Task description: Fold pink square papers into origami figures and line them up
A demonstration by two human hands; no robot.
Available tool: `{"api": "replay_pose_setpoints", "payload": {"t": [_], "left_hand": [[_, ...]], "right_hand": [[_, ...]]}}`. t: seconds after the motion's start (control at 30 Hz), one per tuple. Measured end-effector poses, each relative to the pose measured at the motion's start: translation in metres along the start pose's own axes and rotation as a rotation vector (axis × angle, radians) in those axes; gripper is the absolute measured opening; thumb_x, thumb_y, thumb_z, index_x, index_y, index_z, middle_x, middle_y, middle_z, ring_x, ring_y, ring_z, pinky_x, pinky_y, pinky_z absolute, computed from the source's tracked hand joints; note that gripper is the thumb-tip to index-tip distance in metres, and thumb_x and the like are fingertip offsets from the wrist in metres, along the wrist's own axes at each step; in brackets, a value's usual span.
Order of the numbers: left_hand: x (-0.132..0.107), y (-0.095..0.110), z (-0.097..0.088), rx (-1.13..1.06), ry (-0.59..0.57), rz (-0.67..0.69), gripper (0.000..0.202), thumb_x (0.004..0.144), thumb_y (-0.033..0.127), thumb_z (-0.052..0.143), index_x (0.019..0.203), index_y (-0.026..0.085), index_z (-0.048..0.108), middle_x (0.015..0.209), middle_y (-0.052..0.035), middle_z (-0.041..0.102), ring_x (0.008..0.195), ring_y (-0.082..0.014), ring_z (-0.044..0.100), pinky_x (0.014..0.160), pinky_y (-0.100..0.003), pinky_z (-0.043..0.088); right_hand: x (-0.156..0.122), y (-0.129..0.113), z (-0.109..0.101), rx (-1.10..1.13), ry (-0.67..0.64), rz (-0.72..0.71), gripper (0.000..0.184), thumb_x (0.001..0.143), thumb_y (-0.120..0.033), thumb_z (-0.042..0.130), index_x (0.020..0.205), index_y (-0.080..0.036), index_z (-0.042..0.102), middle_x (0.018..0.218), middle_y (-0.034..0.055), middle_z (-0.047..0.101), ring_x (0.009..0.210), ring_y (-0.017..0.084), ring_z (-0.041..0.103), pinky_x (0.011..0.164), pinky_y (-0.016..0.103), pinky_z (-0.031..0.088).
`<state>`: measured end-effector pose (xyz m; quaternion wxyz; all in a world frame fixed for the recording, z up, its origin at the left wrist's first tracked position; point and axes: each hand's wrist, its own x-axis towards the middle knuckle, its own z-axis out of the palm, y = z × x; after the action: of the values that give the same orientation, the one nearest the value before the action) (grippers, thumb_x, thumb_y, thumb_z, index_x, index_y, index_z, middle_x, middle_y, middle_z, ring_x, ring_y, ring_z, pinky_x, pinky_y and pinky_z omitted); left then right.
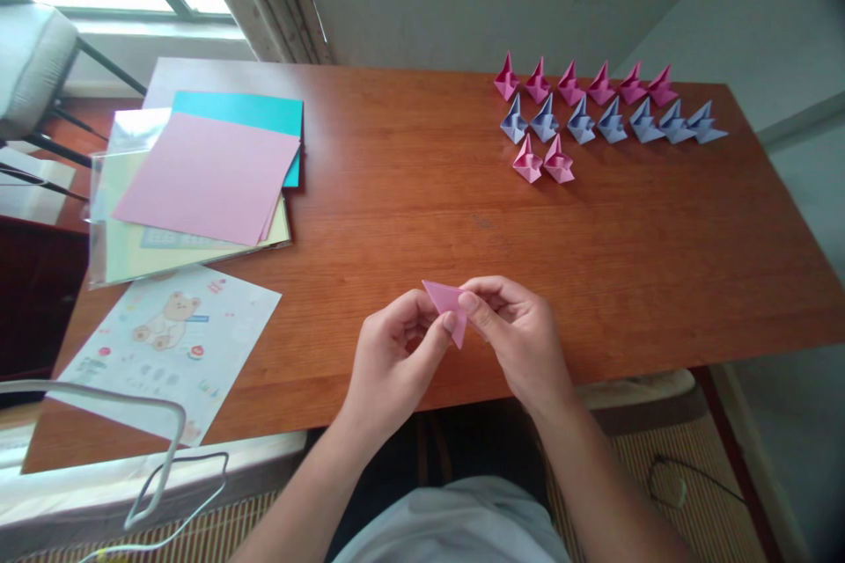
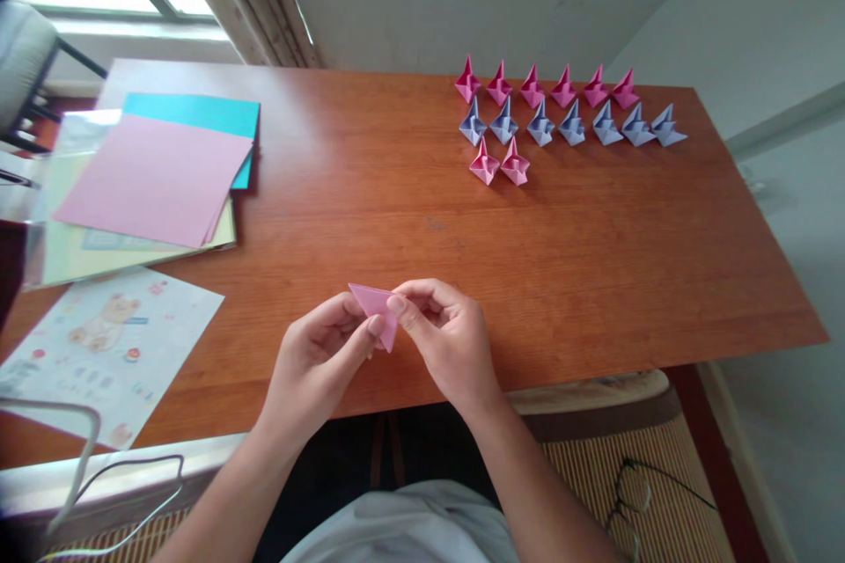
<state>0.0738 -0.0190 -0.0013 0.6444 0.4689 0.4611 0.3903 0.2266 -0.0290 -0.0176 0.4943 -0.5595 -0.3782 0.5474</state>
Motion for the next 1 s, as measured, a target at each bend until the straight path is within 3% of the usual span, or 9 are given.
{"api": "replay_pose_setpoints", "payload": {"t": [0.17, 0.4, 0.57, 0.77, 1.0], "left_hand": [[-0.001, 0.004, 0.0, -0.068, -0.052, 0.038, 0.014, 0.097, 0.026, 0.061, 0.095, 0.018, 0.072, 0.081, -0.0012, 0.072, 0.074, -0.011, 0.064, 0.069, -0.019, 0.05], [0.0, 0.006, 0.002, -0.02, -0.002, 0.009, 0.014, 0.094, 0.028, 0.065, 0.093, 0.017, 0.073, 0.082, -0.0034, 0.074, 0.07, -0.0134, 0.066, 0.065, -0.022, 0.052], [0.001, 0.006, 0.001, 0.01, 0.022, -0.01, 0.012, 0.091, 0.025, 0.065, 0.092, 0.016, 0.072, 0.079, -0.0025, 0.073, 0.069, -0.0131, 0.065, 0.063, -0.021, 0.052], [0.002, 0.002, 0.002, 0.063, 0.089, 0.021, 0.006, 0.088, 0.02, 0.065, 0.085, 0.016, 0.07, 0.072, 0.0011, 0.068, 0.064, -0.0108, 0.064, 0.06, -0.019, 0.051], [0.0, -0.002, 0.001, 0.361, 0.19, 0.137, 0.008, 0.088, 0.018, 0.062, 0.089, 0.018, 0.07, 0.077, -0.0009, 0.073, 0.065, -0.0132, 0.067, 0.062, -0.022, 0.053]], "right_hand": [[0.002, 0.004, -0.001, 0.037, 0.043, 0.022, 0.02, 0.086, -0.042, 0.076, 0.092, -0.024, 0.076, 0.084, 0.0003, 0.075, 0.073, 0.014, 0.068, 0.067, 0.025, 0.055], [0.001, 0.0, -0.003, -0.062, 0.036, -0.021, 0.019, 0.088, -0.042, 0.074, 0.095, -0.024, 0.076, 0.089, 0.0022, 0.077, 0.078, 0.017, 0.071, 0.069, 0.027, 0.057], [-0.003, -0.01, -0.003, -0.317, 0.0, -0.177, 0.017, 0.095, -0.034, 0.065, 0.1, -0.025, 0.078, 0.096, 0.0037, 0.076, 0.088, 0.018, 0.07, 0.075, 0.029, 0.054], [-0.004, -0.015, 0.0, -0.558, -0.075, -0.349, 0.021, 0.1, -0.026, 0.056, 0.106, -0.023, 0.077, 0.092, 0.0047, 0.072, 0.087, 0.018, 0.066, 0.078, 0.033, 0.052], [-0.008, -0.015, 0.003, -0.68, 0.028, -0.44, 0.023, 0.099, -0.024, 0.056, 0.118, -0.022, 0.068, 0.094, 0.0052, 0.071, 0.088, 0.02, 0.066, 0.084, 0.037, 0.055]]}}
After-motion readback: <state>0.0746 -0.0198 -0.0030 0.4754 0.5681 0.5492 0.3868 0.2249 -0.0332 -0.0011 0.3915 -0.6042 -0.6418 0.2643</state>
